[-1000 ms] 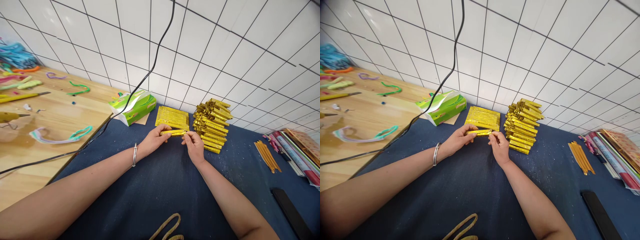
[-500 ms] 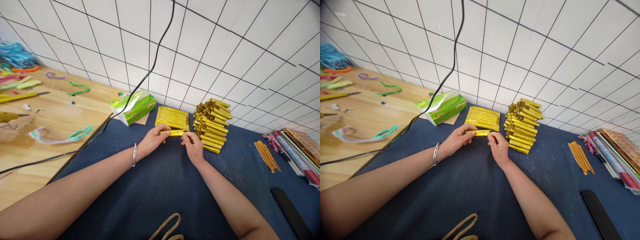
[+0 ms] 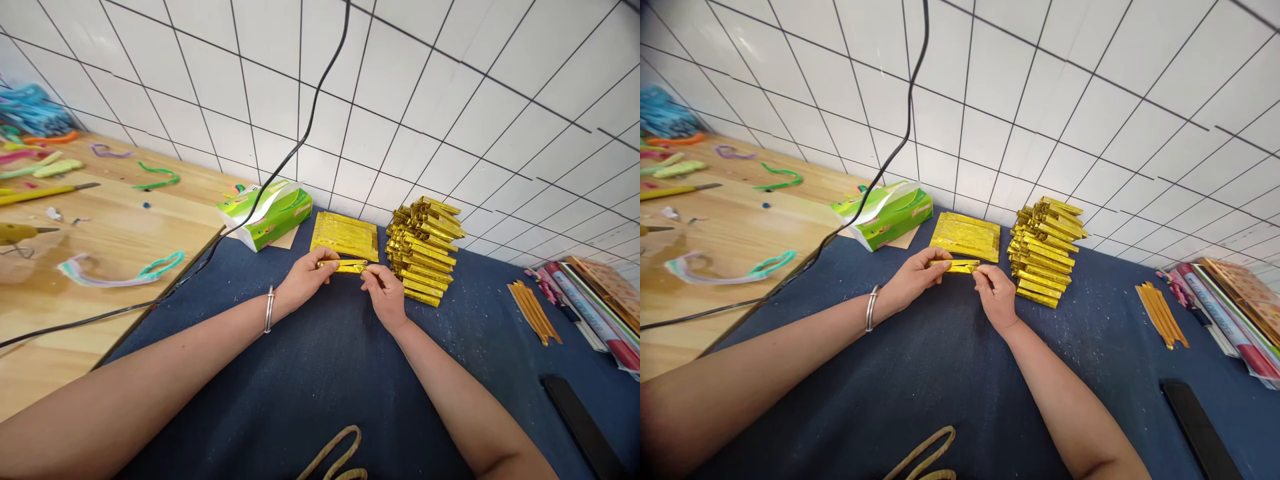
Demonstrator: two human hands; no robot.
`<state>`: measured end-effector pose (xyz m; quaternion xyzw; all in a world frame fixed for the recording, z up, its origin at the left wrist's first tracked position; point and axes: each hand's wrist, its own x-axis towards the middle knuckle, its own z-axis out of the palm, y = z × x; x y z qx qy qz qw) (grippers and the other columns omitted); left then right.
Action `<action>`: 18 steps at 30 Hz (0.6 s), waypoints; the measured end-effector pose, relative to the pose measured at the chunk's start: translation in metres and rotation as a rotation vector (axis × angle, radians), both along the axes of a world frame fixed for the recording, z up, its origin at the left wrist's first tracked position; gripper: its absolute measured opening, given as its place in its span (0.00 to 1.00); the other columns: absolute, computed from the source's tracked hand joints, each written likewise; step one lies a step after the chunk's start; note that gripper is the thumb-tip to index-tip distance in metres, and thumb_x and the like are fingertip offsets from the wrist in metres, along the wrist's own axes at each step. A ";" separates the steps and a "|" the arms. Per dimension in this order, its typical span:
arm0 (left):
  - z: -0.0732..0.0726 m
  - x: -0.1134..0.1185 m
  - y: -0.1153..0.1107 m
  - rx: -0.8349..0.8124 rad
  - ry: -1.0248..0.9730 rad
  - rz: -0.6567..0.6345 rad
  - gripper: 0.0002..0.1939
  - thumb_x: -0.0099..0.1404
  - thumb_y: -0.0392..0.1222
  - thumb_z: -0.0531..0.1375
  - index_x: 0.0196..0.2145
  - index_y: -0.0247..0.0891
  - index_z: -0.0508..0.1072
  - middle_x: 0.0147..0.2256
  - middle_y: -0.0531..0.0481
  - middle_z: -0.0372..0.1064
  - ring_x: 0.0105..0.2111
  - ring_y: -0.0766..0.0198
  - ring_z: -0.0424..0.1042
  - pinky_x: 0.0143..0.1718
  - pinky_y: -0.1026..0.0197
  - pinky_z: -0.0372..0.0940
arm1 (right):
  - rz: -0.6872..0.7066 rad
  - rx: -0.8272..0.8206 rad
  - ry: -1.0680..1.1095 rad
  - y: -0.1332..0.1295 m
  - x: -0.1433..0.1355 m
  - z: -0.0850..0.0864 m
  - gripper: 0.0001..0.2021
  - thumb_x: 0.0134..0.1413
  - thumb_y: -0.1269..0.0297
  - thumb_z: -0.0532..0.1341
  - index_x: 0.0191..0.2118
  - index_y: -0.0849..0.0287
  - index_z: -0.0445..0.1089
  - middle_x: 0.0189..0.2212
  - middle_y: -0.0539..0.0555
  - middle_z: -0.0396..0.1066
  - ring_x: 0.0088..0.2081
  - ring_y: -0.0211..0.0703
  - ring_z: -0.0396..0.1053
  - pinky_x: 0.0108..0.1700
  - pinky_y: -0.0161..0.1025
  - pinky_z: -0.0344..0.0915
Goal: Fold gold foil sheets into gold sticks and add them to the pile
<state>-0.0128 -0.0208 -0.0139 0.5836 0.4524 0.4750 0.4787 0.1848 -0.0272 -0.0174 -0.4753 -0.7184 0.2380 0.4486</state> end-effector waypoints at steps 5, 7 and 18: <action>-0.001 0.000 0.000 0.016 0.010 -0.005 0.09 0.62 0.46 0.56 0.38 0.39 0.68 0.25 0.56 0.60 0.22 0.72 0.59 0.24 0.69 0.55 | 0.013 -0.016 0.034 0.000 0.000 0.000 0.08 0.57 0.59 0.56 0.38 0.53 0.69 0.29 0.48 0.68 0.27 0.37 0.68 0.34 0.37 0.65; -0.001 0.000 0.000 0.031 0.010 -0.017 0.10 0.62 0.46 0.56 0.38 0.39 0.68 0.28 0.54 0.63 0.24 0.71 0.60 0.26 0.68 0.57 | 0.012 -0.025 0.050 0.000 -0.001 0.000 0.08 0.57 0.58 0.55 0.38 0.53 0.69 0.30 0.49 0.68 0.27 0.37 0.68 0.34 0.36 0.65; -0.004 0.000 0.001 0.106 0.054 -0.012 0.10 0.60 0.43 0.58 0.39 0.38 0.70 0.33 0.52 0.66 0.31 0.68 0.64 0.33 0.66 0.60 | -0.006 -0.064 0.038 0.002 0.000 -0.001 0.09 0.58 0.58 0.55 0.37 0.55 0.68 0.29 0.48 0.68 0.27 0.36 0.68 0.34 0.35 0.65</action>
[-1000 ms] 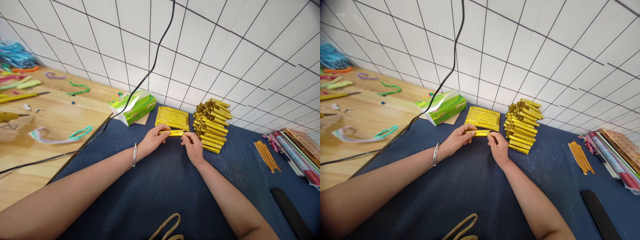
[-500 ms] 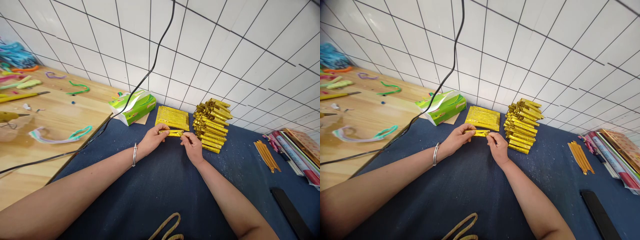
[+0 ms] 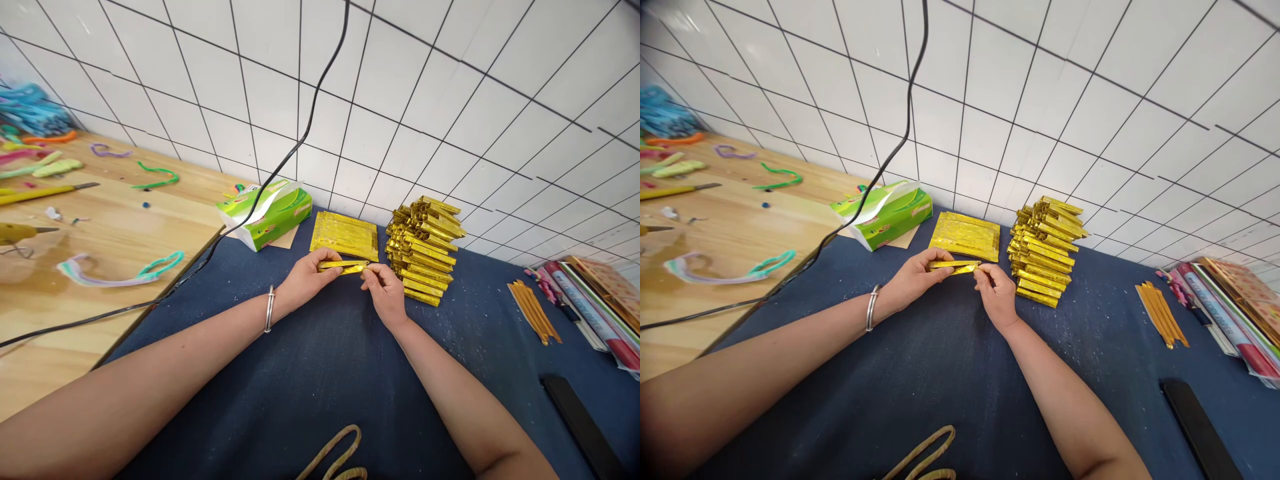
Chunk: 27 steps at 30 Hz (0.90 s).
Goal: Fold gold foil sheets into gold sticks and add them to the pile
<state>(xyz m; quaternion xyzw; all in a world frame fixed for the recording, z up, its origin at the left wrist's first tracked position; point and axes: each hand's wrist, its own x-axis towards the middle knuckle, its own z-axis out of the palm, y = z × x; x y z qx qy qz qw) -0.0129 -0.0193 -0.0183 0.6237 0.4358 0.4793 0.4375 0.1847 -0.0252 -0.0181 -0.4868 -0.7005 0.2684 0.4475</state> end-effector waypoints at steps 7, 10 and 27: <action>0.001 -0.001 -0.001 0.000 0.089 0.011 0.13 0.62 0.45 0.56 0.43 0.38 0.69 0.38 0.50 0.68 0.32 0.67 0.65 0.34 0.65 0.62 | 0.028 0.025 -0.016 0.000 0.000 0.000 0.08 0.58 0.59 0.55 0.38 0.56 0.69 0.28 0.48 0.67 0.27 0.35 0.68 0.34 0.35 0.63; 0.001 -0.001 -0.001 0.014 0.123 0.010 0.13 0.63 0.45 0.55 0.43 0.38 0.69 0.39 0.50 0.69 0.32 0.67 0.66 0.34 0.65 0.62 | 0.035 0.041 -0.029 0.000 0.000 -0.001 0.08 0.58 0.60 0.56 0.38 0.55 0.69 0.28 0.48 0.67 0.27 0.35 0.67 0.34 0.35 0.63; -0.002 -0.001 0.000 0.042 0.122 0.015 0.12 0.62 0.44 0.55 0.42 0.39 0.70 0.40 0.50 0.70 0.36 0.65 0.68 0.37 0.63 0.63 | 0.024 -0.050 0.068 0.002 -0.001 -0.001 0.08 0.57 0.58 0.57 0.37 0.56 0.69 0.26 0.47 0.67 0.26 0.35 0.67 0.32 0.34 0.64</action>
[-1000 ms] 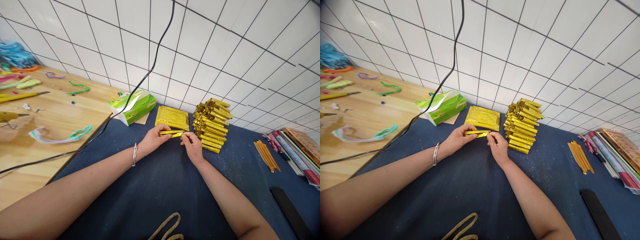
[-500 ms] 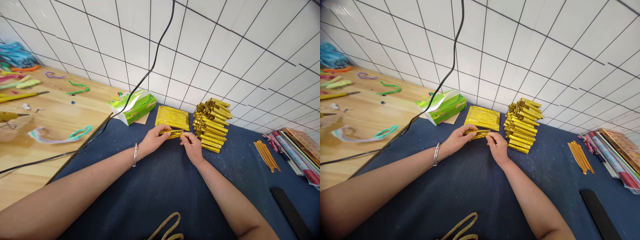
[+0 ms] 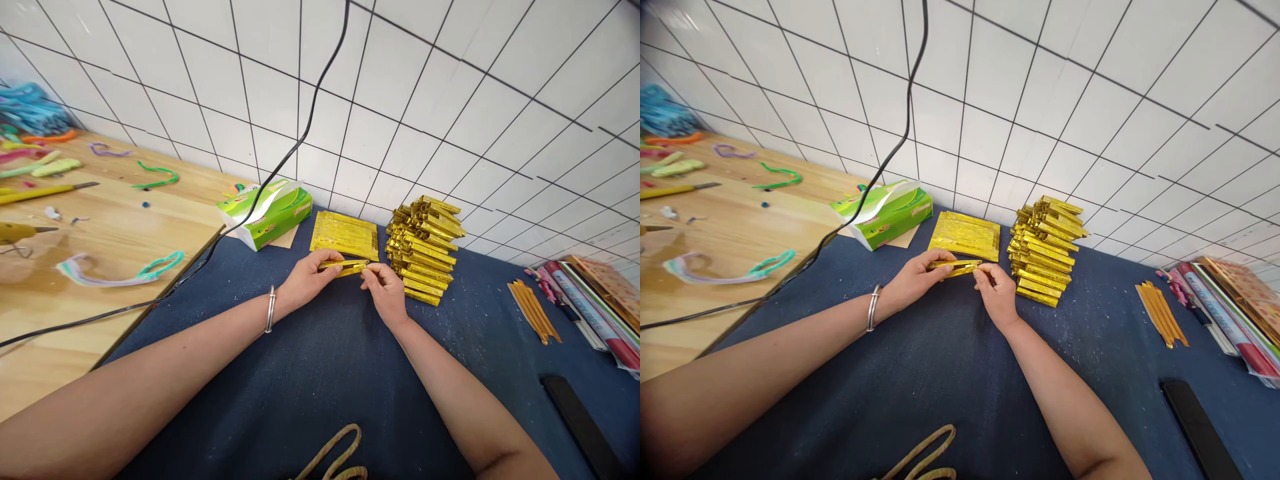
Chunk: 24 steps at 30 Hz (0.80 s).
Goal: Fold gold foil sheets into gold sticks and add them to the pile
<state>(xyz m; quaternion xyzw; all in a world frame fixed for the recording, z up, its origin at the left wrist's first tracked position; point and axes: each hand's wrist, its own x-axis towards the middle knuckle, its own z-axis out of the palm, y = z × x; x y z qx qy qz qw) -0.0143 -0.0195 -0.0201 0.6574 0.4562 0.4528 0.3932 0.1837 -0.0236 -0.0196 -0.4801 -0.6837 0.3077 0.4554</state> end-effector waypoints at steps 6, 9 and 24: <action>-0.003 0.000 0.001 0.038 0.047 0.041 0.12 0.62 0.42 0.54 0.42 0.41 0.70 0.41 0.51 0.70 0.40 0.63 0.68 0.43 0.61 0.63 | 0.009 0.038 -0.033 0.000 0.001 0.001 0.08 0.57 0.58 0.57 0.36 0.55 0.70 0.26 0.47 0.68 0.26 0.36 0.67 0.33 0.36 0.64; -0.004 0.000 0.001 0.050 0.062 0.050 0.12 0.61 0.42 0.55 0.42 0.41 0.70 0.42 0.51 0.70 0.41 0.63 0.68 0.45 0.60 0.63 | 0.011 0.028 -0.031 0.000 0.001 0.001 0.08 0.56 0.58 0.57 0.36 0.55 0.70 0.26 0.47 0.68 0.26 0.36 0.67 0.33 0.36 0.63; 0.000 0.000 0.000 0.069 0.050 0.022 0.11 0.63 0.43 0.54 0.42 0.41 0.70 0.41 0.50 0.69 0.41 0.63 0.67 0.45 0.59 0.62 | -0.015 -0.080 0.064 0.002 0.000 0.002 0.11 0.55 0.54 0.58 0.34 0.57 0.70 0.24 0.47 0.68 0.25 0.35 0.66 0.31 0.34 0.64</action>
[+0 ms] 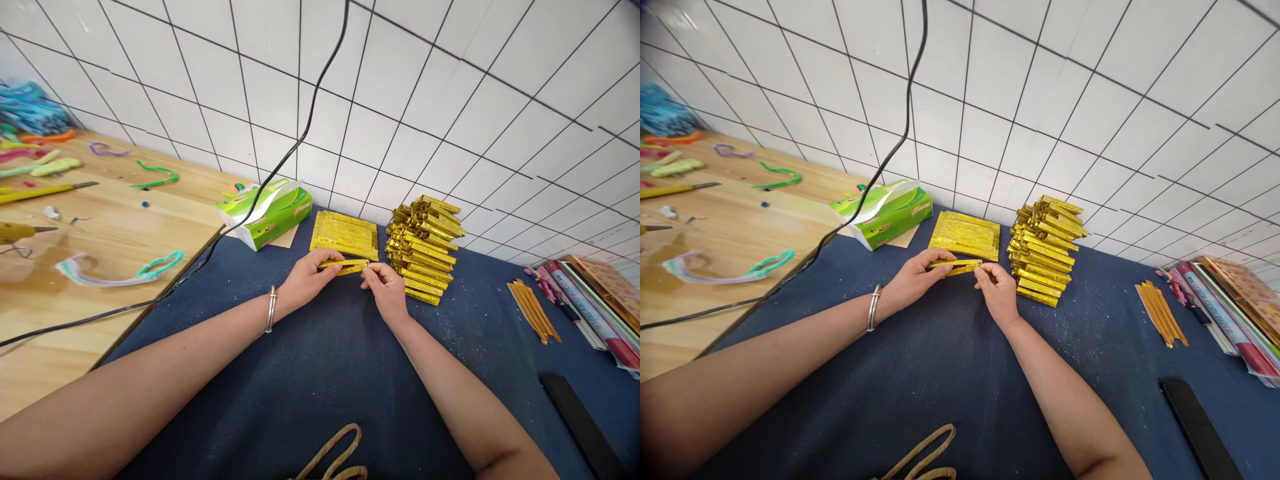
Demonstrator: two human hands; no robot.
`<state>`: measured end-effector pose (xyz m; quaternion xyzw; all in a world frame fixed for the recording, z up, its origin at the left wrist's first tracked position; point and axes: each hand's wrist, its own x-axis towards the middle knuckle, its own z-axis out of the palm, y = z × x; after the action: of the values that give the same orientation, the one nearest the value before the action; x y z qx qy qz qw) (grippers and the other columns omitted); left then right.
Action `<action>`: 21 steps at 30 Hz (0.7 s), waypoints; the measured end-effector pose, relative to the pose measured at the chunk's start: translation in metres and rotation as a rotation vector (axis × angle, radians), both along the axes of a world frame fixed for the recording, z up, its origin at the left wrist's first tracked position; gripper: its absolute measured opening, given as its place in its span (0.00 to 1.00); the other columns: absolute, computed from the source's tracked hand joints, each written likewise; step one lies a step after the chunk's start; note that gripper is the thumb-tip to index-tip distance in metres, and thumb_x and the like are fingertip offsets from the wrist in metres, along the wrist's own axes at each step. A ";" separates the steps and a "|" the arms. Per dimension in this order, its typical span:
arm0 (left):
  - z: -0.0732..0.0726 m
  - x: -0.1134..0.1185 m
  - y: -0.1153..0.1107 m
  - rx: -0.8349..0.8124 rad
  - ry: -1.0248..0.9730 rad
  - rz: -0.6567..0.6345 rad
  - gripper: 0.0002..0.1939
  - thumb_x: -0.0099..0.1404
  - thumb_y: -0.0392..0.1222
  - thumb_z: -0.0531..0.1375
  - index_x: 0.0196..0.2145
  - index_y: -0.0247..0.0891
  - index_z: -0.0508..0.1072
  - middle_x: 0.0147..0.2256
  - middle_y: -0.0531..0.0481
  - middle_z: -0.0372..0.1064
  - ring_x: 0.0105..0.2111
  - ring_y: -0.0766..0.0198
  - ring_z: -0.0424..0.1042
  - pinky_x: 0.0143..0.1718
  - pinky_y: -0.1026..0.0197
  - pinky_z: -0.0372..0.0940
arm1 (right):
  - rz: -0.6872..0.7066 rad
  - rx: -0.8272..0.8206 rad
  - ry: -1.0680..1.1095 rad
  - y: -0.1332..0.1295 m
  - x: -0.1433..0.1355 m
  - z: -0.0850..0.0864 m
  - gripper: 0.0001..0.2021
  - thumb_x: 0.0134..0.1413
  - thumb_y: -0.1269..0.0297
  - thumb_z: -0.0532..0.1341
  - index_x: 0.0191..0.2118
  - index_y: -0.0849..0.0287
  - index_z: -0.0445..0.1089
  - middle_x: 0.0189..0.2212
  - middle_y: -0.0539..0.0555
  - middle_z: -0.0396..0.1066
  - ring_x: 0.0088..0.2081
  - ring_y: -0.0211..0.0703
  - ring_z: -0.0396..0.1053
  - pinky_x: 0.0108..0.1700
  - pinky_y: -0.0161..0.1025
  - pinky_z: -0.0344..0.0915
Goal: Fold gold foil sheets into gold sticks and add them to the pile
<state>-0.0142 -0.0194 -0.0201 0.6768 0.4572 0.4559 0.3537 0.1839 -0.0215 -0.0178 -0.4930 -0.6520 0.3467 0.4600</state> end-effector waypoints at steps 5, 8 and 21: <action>0.001 0.000 0.000 -0.020 -0.017 -0.008 0.12 0.64 0.43 0.53 0.42 0.40 0.70 0.42 0.49 0.69 0.39 0.63 0.68 0.42 0.60 0.63 | -0.005 -0.026 0.038 0.002 0.000 -0.005 0.12 0.54 0.53 0.58 0.34 0.57 0.68 0.25 0.47 0.68 0.25 0.35 0.67 0.31 0.34 0.65; 0.001 0.000 0.000 -0.023 -0.017 -0.011 0.12 0.64 0.44 0.54 0.42 0.39 0.71 0.42 0.49 0.69 0.39 0.63 0.68 0.42 0.61 0.64 | -0.002 -0.046 0.082 0.004 0.000 -0.008 0.12 0.54 0.53 0.59 0.34 0.57 0.66 0.27 0.48 0.68 0.24 0.34 0.67 0.30 0.34 0.65; -0.001 0.000 0.000 0.008 -0.020 -0.083 0.14 0.61 0.44 0.57 0.45 0.40 0.69 0.43 0.49 0.68 0.43 0.62 0.67 0.47 0.58 0.62 | 0.011 -0.084 0.167 0.004 0.001 -0.007 0.15 0.55 0.55 0.58 0.46 0.55 0.63 0.24 0.45 0.65 0.22 0.33 0.66 0.29 0.33 0.65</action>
<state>-0.0145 -0.0190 -0.0212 0.6922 0.4232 0.4492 0.3742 0.1847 -0.0174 -0.0245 -0.4777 -0.5989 0.4162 0.4899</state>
